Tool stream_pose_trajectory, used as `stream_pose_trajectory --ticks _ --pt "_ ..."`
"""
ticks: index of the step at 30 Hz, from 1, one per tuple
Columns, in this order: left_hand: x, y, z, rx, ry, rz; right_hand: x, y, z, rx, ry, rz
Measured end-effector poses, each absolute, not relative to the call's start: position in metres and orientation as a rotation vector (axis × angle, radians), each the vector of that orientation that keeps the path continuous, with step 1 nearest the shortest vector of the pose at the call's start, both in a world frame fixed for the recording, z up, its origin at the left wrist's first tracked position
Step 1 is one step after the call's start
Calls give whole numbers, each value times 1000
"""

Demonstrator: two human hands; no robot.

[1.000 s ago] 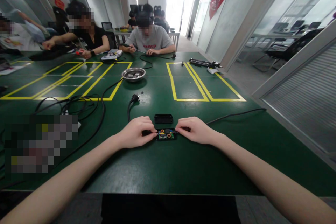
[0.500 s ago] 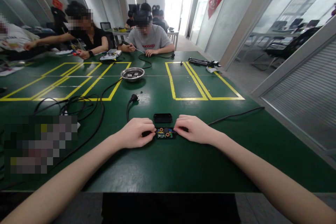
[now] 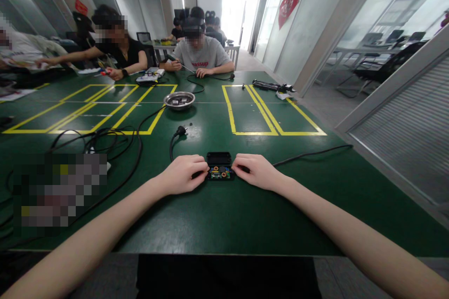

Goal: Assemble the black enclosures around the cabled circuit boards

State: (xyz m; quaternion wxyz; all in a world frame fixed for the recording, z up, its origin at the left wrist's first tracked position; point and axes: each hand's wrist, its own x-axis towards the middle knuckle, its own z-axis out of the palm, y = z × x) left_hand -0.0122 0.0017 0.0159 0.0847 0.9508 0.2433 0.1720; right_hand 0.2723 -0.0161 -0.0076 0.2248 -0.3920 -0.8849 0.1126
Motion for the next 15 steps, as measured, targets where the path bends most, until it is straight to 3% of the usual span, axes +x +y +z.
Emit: stream_pose_trajectory --ticks 5,9,15 --pt "-13 4 17 2886 679 583 274 -12 -14 -1179 -2174 350" --pt "-10 11 4 2589 1100 878 270 -5 -21 -1319 -2060 365" --pt "-7 14 -8 2356 1174 743 268 -2 -22 -1254 -2094 536"
